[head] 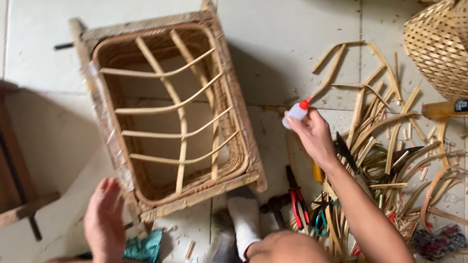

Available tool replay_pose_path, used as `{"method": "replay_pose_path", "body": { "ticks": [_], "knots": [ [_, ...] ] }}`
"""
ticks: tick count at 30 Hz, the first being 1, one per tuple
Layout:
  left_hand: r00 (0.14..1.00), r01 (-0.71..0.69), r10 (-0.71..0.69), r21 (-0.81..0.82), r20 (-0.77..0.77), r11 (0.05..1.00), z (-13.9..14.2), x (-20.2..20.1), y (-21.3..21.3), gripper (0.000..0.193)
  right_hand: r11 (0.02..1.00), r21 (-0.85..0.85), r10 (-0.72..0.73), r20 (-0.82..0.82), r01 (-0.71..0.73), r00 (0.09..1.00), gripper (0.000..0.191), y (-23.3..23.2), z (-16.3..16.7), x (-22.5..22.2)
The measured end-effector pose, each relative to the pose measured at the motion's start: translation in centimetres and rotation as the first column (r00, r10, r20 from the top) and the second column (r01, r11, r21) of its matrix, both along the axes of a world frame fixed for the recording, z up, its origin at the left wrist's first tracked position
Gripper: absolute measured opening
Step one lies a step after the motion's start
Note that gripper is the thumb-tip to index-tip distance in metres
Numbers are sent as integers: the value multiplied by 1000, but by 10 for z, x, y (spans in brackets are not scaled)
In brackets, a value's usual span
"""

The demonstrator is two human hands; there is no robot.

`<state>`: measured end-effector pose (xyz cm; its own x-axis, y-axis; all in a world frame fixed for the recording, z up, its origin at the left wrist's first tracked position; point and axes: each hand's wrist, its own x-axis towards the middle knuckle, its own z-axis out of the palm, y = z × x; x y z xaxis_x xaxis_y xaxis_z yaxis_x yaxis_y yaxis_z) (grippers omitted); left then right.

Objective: The person assembles a rectangular basket frame by inserting curved bamboo strips into a wooden mold. They apply glue to the joints, use a hammer to tap the strips into place, and use pliers to adjust and secure the frame.

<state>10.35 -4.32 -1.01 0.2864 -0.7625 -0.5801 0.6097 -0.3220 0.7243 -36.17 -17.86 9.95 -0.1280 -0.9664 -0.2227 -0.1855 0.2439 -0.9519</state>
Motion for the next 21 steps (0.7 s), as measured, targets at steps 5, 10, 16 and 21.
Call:
{"method": "replay_pose_path", "body": {
  "ticks": [5, 10, 16, 21],
  "knots": [
    [987, 40, -40, 8, 155, 999, 8, 20, -59, 59, 989, -101, -121, -162, 105, 979, 31, -76, -59, -35],
    [973, 107, -123, 91, 197, 990, 12, 34, -137, 66, 941, -244, -321, -425, 234, 846, 32, -137, -102, -22],
    [987, 158, -158, -35, -10, 987, -5, 33, -230, 66, 929, -302, -330, -418, 213, 846, 61, -131, -119, -9],
    [972, 171, -186, 109, 144, 979, -5, 26, -293, 61, 969, -54, -241, -387, 239, 890, 53, -84, -99, 38]
  ]
}}
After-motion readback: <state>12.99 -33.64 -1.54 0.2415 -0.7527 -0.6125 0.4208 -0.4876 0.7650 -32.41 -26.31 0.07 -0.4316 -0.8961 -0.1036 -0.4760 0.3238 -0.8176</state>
